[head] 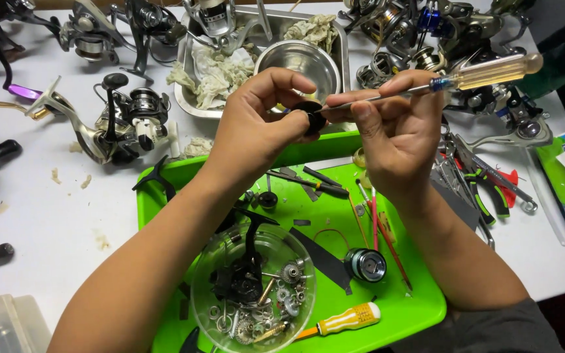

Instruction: Disassembling, cleaning, greasing, and reassembling components of a fishing reel on a workbench.

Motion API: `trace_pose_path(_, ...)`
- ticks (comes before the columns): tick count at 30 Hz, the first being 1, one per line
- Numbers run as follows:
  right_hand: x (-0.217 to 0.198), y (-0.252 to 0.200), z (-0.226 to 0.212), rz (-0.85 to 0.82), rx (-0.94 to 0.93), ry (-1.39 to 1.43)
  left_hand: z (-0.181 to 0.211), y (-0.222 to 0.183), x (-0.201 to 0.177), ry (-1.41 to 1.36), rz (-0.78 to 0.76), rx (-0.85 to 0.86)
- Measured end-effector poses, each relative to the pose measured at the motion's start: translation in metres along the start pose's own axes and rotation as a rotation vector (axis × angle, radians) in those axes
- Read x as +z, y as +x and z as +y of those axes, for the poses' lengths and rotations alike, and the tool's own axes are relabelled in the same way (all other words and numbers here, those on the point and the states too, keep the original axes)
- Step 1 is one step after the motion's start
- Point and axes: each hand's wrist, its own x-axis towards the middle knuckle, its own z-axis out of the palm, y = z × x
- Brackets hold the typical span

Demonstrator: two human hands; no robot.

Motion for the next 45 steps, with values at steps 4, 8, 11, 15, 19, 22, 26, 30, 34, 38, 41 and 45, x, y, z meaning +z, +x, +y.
trace_pose_path(4, 0.0004, -0.0037, 0.0046, 0.029, 0.012, 0.008, -0.002, 0.0001, 0.0006, -0.003, 0.007, 0.0)
trace_pose_path(8, -0.0001, -0.0046, 0.0058, 0.012, 0.016, -0.004, -0.0043, 0.0005, 0.0012, -0.024, 0.014, -0.003)
trace_pose_path(11, 0.0003, -0.0043, 0.0047, 0.0, 0.009, -0.022, -0.0047, 0.0007, 0.0021, -0.023, 0.023, -0.009)
trace_pose_path(15, 0.0021, -0.0039, 0.0015, -0.013, 0.003, -0.069, -0.0037, -0.0002, 0.0025, -0.008, 0.029, -0.015)
trace_pose_path(19, 0.0032, -0.0046, 0.0017, 0.009, -0.01, -0.065, -0.0034, -0.0003, 0.0034, -0.004, 0.028, -0.002)
trace_pose_path(22, 0.0033, -0.0047, 0.0016, 0.011, -0.005, -0.058, -0.0032, -0.0008, 0.0037, -0.032, 0.025, -0.014)
trace_pose_path(26, 0.0038, -0.0042, 0.0002, -0.014, -0.024, -0.103, -0.0023, -0.0014, 0.0036, 0.0, 0.028, -0.008)
trace_pose_path(30, 0.0033, -0.0046, -0.002, -0.037, -0.052, -0.155, -0.0016, -0.0022, 0.0052, 0.042, 0.049, -0.031)
trace_pose_path(34, 0.0007, -0.0072, -0.0007, -0.061, -0.035, -0.162, 0.0001, -0.003, 0.0066, 0.037, 0.059, -0.066)
trace_pose_path(38, -0.0024, -0.0073, 0.0008, -0.128, -0.117, -0.257, 0.0003, -0.0028, 0.0074, 0.055, 0.066, -0.072)
trace_pose_path(41, -0.0023, -0.009, 0.0058, -0.115, -0.14, -0.189, -0.0002, -0.0025, 0.0072, 0.026, 0.063, -0.058)
trace_pose_path(45, 0.0008, -0.0087, 0.003, -0.066, -0.126, -0.1, 0.0014, -0.0035, 0.0065, -0.009, 0.052, -0.054)
